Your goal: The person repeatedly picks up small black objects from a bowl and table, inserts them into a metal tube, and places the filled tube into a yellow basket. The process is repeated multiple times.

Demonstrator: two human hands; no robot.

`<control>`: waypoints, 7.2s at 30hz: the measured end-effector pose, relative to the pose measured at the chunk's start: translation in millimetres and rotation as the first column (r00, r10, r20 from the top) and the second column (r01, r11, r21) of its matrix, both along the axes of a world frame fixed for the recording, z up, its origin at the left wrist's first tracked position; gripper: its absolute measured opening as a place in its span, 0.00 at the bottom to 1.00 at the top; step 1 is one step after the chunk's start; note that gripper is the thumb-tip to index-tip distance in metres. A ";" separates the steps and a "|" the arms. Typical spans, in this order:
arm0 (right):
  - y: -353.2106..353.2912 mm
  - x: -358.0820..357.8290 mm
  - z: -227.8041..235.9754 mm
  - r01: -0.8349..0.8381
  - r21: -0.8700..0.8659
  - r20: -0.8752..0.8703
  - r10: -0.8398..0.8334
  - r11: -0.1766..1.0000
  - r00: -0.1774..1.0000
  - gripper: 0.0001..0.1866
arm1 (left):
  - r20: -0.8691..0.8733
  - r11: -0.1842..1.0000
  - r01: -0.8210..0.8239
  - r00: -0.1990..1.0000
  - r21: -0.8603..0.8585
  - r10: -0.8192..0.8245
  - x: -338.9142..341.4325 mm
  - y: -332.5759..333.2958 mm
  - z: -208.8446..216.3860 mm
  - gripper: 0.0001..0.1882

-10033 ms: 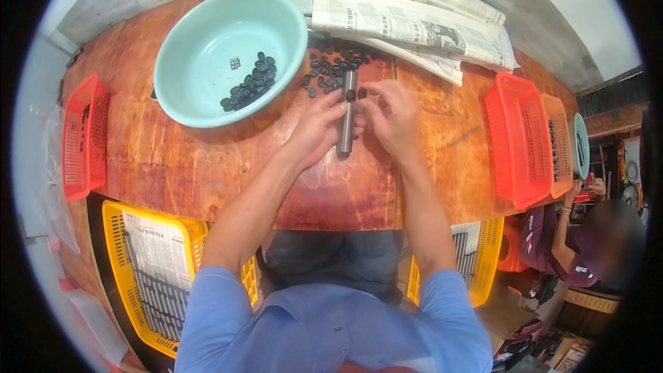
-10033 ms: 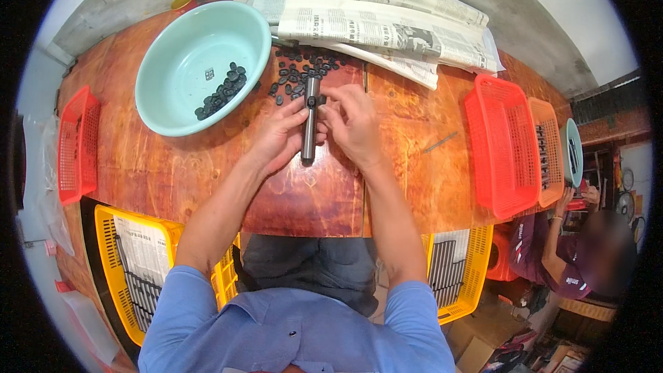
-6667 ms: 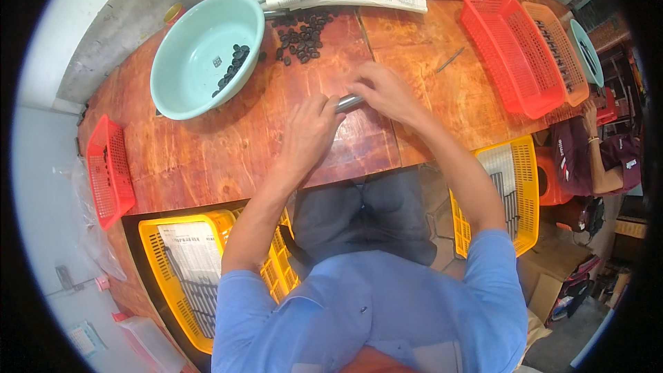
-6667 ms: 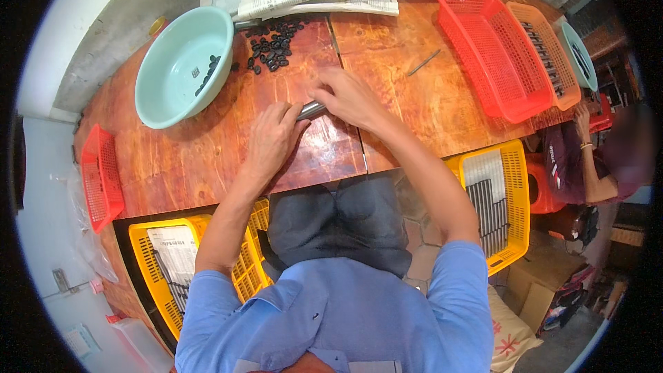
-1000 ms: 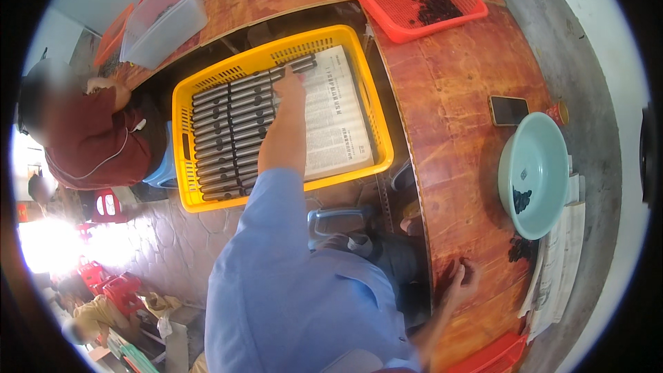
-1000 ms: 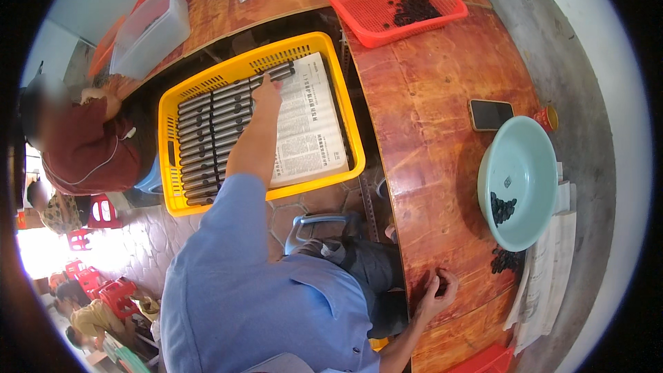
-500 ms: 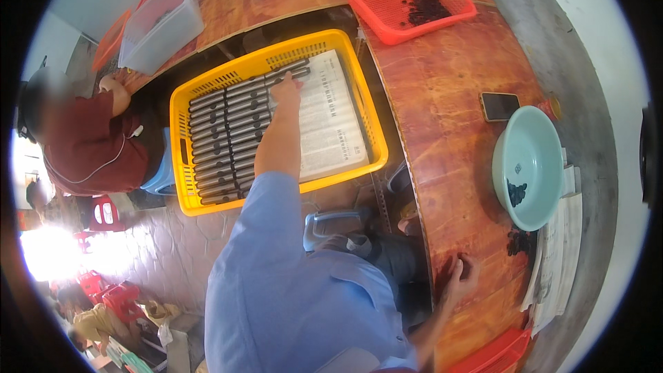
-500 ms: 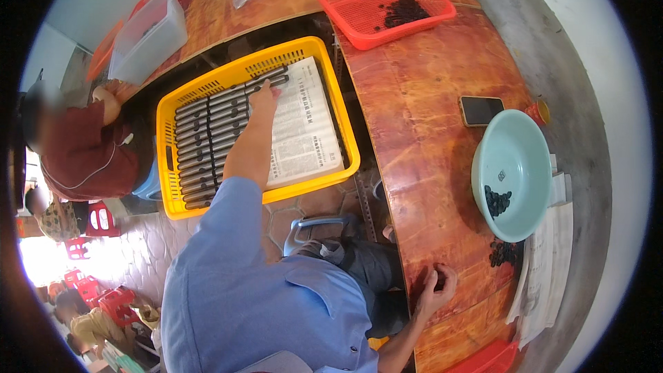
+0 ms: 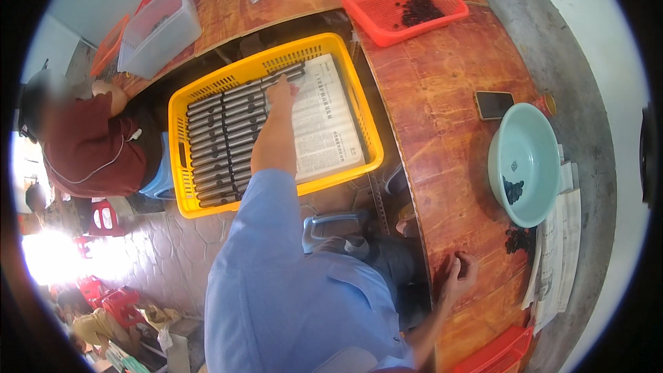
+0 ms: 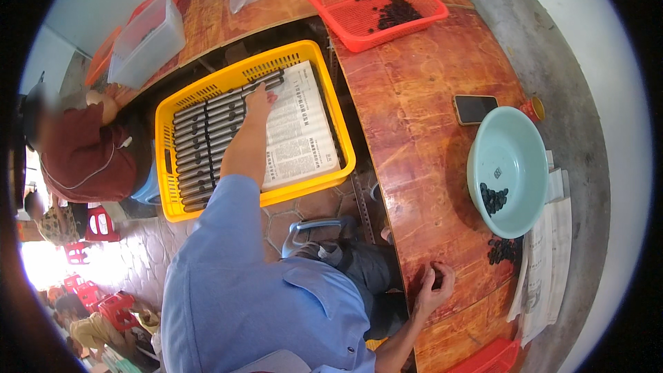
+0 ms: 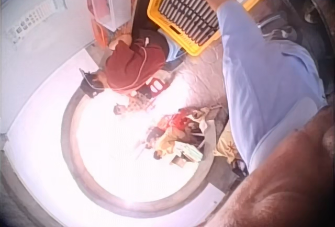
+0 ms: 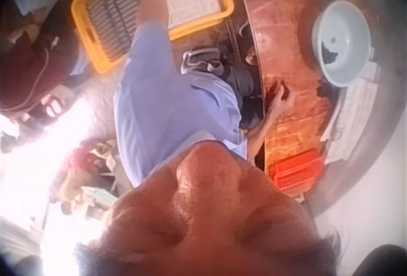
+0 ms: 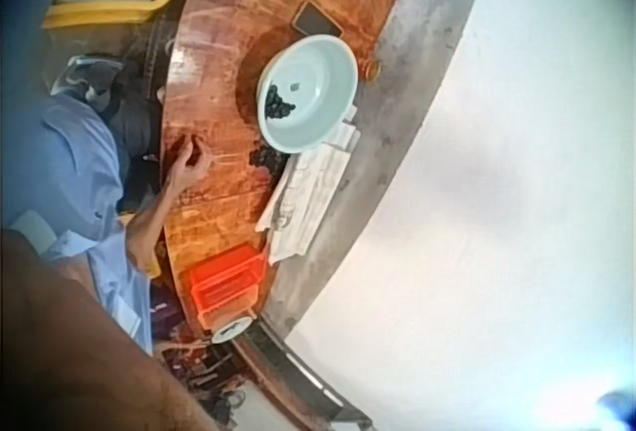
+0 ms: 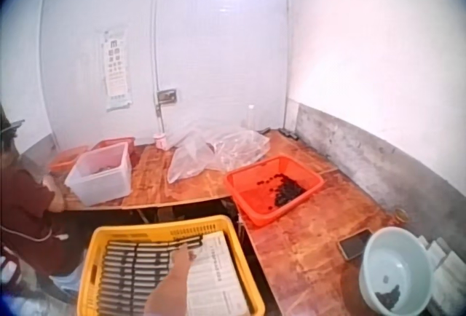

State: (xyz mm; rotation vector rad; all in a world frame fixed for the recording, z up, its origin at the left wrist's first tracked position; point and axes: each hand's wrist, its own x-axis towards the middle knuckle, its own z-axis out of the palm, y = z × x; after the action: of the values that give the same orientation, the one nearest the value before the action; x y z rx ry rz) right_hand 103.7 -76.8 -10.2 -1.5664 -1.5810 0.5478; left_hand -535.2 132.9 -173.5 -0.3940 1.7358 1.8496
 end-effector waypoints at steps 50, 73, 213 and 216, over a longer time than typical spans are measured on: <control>-1.5 4.4 -4.0 0.016 -0.007 -0.081 -0.017 1.000 0.997 0.05 | 0.012 0.051 -0.190 -0.314 -0.981 -0.949 -23.7 -121.9 -18.3 0.36; -115.7 76.9 27.1 0.382 0.189 -0.052 -0.379 0.905 0.924 0.06 | -0.785 0.081 0.785 -0.618 -0.614 0.038 430.1 -127.6 176.6 0.17; -98.7 402.0 57.0 0.613 -0.233 0.927 -0.019 0.754 0.375 0.10 | -0.796 -0.310 0.817 -0.561 -0.486 -0.229 534.2 -136.6 157.3 0.11; -96.8 413.2 43.6 0.613 -0.285 0.929 0.054 0.737 0.367 0.10 | -0.813 -0.311 0.834 -0.532 -0.455 -0.239 534.3 -138.1 155.3 0.11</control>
State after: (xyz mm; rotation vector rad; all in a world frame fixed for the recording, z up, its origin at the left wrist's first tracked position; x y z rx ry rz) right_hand 516.9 -173.6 33.3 -2.9651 -1.8381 -0.1534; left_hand -0.9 -5.3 -18.2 2.1610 0.6487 0.8132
